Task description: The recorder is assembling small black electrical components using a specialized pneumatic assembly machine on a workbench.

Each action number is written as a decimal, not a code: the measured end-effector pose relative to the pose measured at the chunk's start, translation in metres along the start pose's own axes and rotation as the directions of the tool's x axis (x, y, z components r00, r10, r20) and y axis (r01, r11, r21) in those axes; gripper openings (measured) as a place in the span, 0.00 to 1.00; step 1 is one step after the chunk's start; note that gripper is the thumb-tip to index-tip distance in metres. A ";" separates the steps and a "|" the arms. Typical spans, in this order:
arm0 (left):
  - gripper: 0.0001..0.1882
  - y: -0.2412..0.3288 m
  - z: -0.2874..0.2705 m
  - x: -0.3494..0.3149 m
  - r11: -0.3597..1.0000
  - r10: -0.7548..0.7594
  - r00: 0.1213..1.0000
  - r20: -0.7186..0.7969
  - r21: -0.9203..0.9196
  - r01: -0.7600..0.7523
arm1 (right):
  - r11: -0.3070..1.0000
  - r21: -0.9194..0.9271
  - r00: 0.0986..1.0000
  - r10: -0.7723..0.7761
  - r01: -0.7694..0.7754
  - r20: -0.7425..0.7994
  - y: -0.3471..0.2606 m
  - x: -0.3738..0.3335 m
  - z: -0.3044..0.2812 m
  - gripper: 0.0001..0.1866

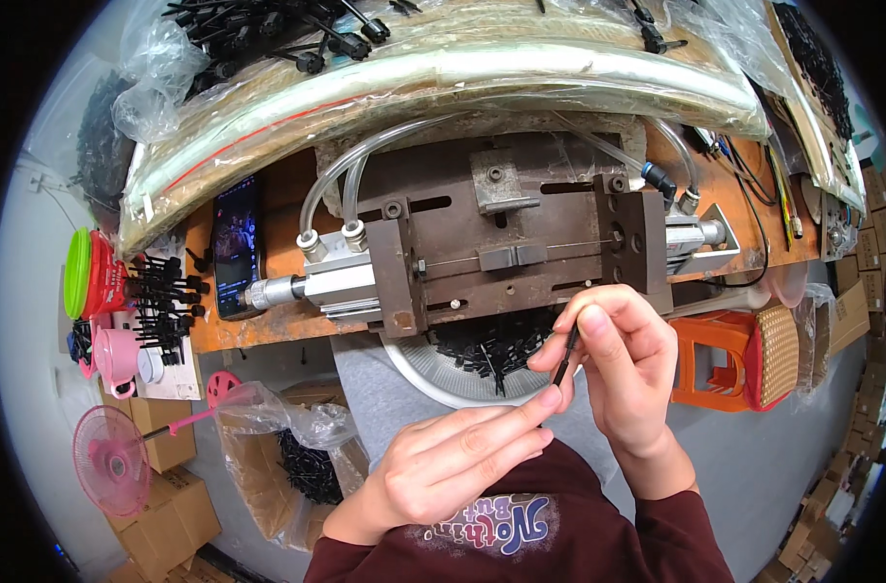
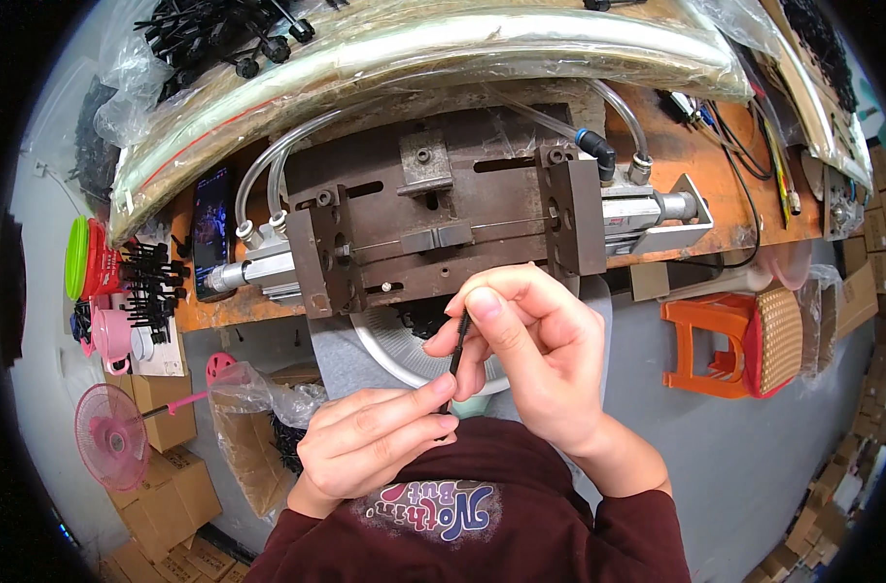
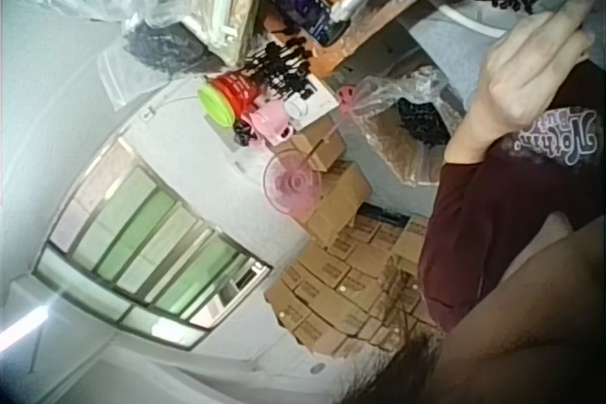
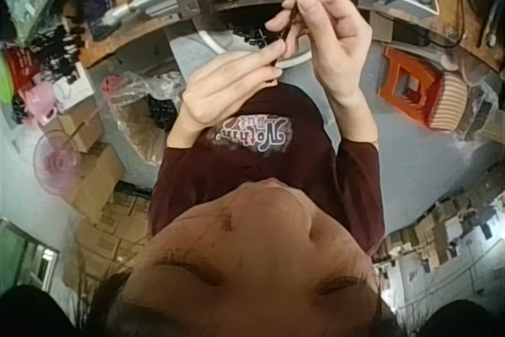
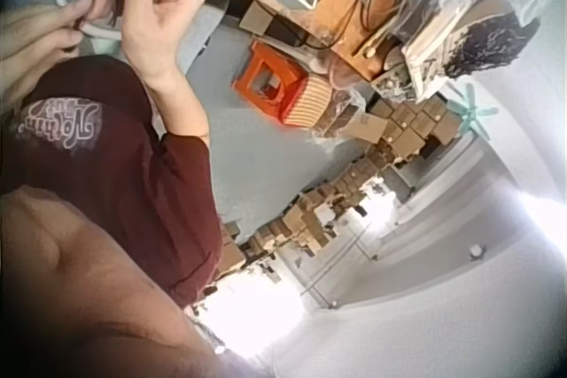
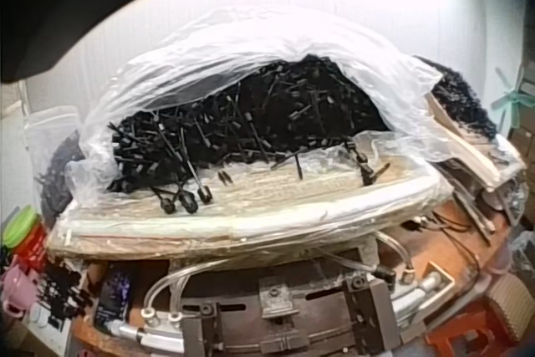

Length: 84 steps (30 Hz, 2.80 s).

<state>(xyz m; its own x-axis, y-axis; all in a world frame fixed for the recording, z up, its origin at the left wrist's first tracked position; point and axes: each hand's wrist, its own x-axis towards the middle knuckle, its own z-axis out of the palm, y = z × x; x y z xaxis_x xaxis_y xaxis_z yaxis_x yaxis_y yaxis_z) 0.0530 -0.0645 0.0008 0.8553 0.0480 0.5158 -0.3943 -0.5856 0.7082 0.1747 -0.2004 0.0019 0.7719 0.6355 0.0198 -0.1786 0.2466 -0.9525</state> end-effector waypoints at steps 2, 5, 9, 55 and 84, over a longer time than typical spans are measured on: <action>0.17 -0.001 -0.001 -0.001 1.000 -0.002 1.000 0.008 0.005 0.002 | 1.000 0.000 1.000 -0.005 0.005 0.002 -0.001 -0.002 0.001 0.09; 0.17 0.000 -0.001 -0.002 1.000 -0.016 1.000 0.008 0.001 0.016 | 1.000 0.019 1.000 0.003 -0.003 0.017 0.000 -0.004 0.002 0.08; 0.17 -0.001 0.000 -0.003 0.999 -0.026 1.000 -0.006 -0.027 0.026 | 1.000 0.019 1.000 0.006 -0.006 0.026 0.001 -0.006 0.001 0.08; 0.10 -0.030 0.023 0.034 0.799 -0.083 0.996 -0.020 0.596 0.078 | 0.129 -0.860 0.782 -0.499 0.493 0.374 -0.072 0.222 0.035 0.10; 0.07 -0.154 -0.173 -0.096 0.629 0.093 0.349 -0.933 0.327 0.705 | 0.356 -0.796 0.859 -0.354 0.489 0.370 -0.069 0.210 0.016 0.07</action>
<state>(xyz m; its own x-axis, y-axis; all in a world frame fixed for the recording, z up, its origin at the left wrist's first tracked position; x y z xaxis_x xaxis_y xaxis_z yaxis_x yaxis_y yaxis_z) -0.0265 0.1611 -0.0740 -0.0519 0.7165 0.6956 0.4653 -0.5990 0.6517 0.3392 -0.0718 0.0764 0.5006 0.7292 0.4665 0.8001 -0.1840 -0.5709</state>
